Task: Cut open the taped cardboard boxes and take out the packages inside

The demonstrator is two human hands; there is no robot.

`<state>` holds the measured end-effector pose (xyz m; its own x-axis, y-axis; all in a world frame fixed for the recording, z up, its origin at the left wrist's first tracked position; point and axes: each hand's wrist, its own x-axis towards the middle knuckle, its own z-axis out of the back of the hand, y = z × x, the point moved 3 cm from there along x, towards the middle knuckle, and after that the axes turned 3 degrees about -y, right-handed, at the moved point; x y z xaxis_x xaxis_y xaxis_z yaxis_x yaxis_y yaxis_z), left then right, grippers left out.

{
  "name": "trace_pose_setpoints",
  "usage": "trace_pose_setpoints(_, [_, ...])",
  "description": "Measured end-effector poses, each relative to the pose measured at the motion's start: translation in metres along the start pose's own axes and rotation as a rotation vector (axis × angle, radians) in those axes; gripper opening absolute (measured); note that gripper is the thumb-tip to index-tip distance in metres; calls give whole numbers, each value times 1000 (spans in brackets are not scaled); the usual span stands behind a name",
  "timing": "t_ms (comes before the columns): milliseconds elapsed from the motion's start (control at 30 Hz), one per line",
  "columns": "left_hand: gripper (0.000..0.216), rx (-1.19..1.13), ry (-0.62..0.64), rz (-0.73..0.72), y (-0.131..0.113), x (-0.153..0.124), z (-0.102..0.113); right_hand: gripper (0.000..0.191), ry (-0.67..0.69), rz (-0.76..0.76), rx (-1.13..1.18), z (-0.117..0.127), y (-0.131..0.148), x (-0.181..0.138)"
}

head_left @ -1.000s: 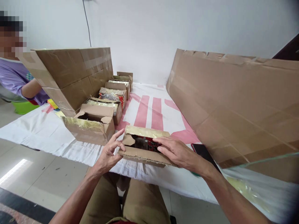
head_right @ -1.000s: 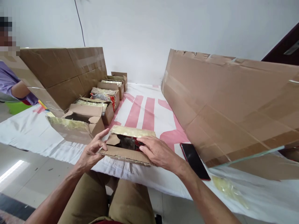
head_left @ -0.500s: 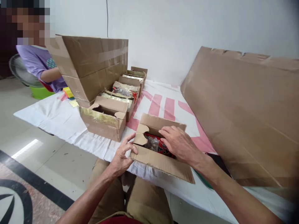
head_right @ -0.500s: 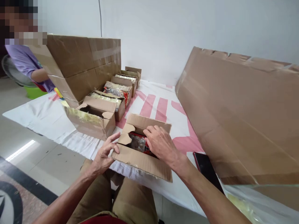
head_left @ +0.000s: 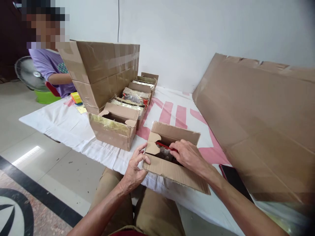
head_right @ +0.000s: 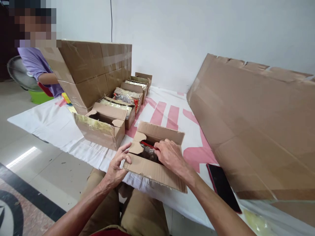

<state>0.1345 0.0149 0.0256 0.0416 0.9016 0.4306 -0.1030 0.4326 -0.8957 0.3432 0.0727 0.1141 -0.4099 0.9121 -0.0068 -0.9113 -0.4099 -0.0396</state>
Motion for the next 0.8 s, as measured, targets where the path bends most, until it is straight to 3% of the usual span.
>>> trace_pose_setpoints(233, [14, 102, -156, -88, -11, 7, -2, 13, -611, -90, 451, 53, -27, -31])
trace_pose_setpoints(333, [18, 159, -150, -132, -5, 9, -3, 12, -824, -155, 615, 80, -48, -48])
trace_pose_setpoints(533, [16, 221, -44, -209, 9, 22, -2, 20, -994, -392, 678, 111, -83, -98])
trace_pose_setpoints(667, [23, 240, -124, -248, 12, 37, -17, 18, -1091, -412, 597, 118, -90, -123])
trace_pose_setpoints(800, [24, 274, -246, -291, 23, 77, -41, 16, -1145, -404, 538, 118, -87, -132])
